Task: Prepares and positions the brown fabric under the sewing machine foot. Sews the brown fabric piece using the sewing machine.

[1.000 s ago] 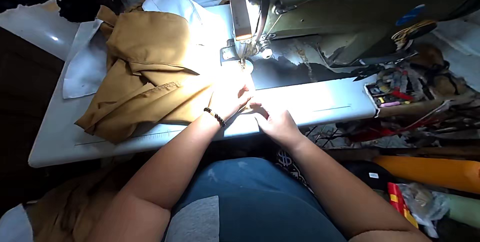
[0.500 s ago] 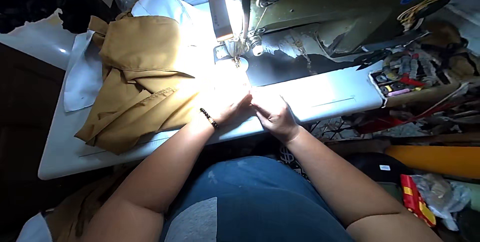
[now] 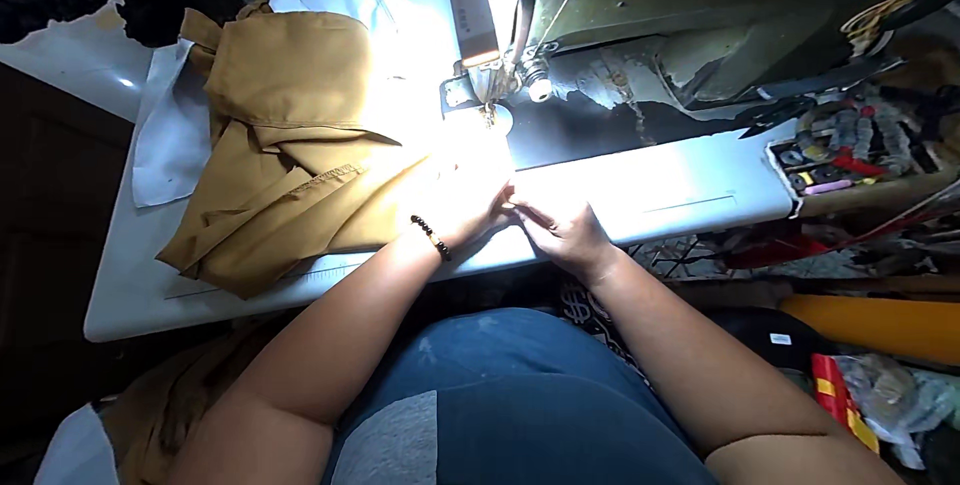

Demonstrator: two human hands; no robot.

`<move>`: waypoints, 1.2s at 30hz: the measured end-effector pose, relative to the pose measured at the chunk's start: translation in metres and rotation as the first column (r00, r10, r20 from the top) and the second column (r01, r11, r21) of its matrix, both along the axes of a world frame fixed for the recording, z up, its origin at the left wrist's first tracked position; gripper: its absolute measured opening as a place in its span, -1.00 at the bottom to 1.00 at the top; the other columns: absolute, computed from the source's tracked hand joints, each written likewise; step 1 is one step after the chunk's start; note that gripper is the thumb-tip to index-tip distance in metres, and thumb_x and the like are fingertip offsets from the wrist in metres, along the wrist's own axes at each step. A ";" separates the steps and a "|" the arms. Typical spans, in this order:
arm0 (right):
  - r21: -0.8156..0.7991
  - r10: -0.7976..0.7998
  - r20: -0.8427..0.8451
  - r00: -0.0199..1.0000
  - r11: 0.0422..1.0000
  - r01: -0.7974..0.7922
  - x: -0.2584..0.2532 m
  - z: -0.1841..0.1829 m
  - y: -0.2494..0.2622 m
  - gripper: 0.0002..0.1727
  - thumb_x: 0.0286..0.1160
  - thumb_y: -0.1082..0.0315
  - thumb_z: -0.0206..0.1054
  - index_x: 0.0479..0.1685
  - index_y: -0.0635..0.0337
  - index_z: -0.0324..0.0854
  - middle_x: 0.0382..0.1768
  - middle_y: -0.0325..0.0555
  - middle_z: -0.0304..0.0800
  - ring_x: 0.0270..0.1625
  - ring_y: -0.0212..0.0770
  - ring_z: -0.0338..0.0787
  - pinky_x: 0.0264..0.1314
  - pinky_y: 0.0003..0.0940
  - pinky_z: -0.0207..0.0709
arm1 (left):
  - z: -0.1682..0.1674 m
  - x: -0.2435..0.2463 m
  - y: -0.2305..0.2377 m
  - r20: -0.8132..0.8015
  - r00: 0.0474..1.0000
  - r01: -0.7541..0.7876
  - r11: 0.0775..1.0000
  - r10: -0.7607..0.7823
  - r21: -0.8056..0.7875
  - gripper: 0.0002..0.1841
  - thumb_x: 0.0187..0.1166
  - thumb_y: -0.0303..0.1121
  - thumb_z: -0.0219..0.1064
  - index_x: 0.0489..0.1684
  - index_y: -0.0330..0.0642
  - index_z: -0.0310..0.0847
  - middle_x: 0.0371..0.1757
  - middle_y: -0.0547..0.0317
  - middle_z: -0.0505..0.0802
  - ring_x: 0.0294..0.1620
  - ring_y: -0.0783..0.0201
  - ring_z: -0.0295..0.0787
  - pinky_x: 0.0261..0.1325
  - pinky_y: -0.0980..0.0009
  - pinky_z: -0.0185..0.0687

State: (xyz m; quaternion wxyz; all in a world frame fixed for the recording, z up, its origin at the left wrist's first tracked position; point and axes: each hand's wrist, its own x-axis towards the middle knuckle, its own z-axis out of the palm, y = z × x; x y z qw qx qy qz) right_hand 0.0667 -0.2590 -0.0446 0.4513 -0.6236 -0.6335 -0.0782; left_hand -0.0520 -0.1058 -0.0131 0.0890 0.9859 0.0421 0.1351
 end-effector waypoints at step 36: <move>-0.345 -0.090 -0.220 0.971 0.939 0.008 0.044 0.029 0.055 -0.68 0.54 0.29 0.38 0.18 0.22 0.78 0.25 0.10 0.74 0.35 -0.07 0.68 0.46 -0.18 0.49 | -0.002 0.016 0.050 0.063 0.986 -0.146 0.981 0.155 -0.126 -0.62 0.71 -0.25 0.06 0.13 -0.25 0.78 0.22 -0.17 0.82 0.41 -0.17 0.66 0.50 -0.20 0.37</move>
